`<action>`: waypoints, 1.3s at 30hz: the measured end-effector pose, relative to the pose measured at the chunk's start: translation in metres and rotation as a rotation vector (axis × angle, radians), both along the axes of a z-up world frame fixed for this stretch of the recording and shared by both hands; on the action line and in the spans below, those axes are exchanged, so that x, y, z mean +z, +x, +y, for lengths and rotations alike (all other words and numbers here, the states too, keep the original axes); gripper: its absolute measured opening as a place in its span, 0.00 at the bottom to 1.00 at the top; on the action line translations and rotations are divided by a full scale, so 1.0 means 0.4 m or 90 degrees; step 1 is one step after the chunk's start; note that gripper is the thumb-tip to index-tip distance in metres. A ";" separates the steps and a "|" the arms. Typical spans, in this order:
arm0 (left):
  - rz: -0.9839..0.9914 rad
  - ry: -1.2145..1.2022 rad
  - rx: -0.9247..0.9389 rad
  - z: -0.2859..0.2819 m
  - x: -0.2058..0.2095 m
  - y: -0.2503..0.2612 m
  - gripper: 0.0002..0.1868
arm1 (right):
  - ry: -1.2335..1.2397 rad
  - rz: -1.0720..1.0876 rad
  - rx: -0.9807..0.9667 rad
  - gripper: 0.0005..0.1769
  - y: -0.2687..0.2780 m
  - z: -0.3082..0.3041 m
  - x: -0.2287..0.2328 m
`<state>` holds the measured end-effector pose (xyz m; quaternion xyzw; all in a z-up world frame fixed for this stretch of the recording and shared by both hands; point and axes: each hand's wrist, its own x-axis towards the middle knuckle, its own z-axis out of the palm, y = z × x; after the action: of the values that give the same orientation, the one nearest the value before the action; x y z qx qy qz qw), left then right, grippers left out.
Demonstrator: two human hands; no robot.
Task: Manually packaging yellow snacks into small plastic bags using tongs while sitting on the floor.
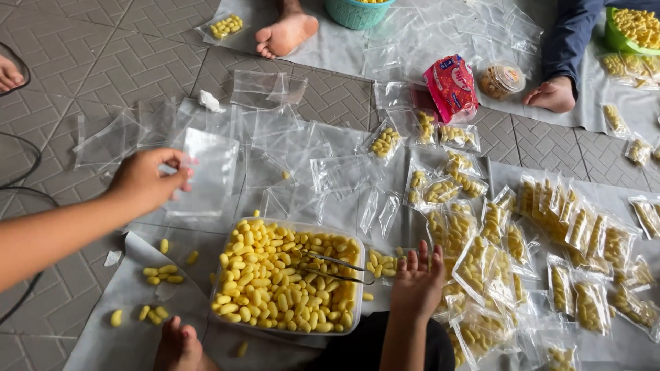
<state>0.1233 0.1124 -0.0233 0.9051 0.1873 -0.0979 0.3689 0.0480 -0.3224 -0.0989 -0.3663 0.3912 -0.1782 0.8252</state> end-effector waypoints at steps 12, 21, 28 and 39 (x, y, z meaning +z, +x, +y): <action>0.173 -0.418 0.420 -0.235 0.143 -0.309 0.24 | -0.881 -0.620 0.545 0.16 -0.195 0.366 0.024; -0.017 0.010 -0.120 -0.237 0.016 -0.282 0.54 | -0.199 -0.267 0.563 0.17 -0.177 0.370 -0.024; -0.358 0.495 -0.504 -0.259 0.002 -0.312 0.84 | -0.118 -0.304 0.617 0.17 -0.195 0.379 -0.018; -0.309 0.274 -0.458 -0.292 0.083 -0.314 0.54 | -0.426 -0.489 0.505 0.32 -0.203 0.335 0.035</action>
<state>-0.0023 -0.0042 0.0101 0.9649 -0.2132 0.0353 0.1494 -0.0331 -0.1884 -0.0851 -0.6308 -0.1738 -0.0904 0.7508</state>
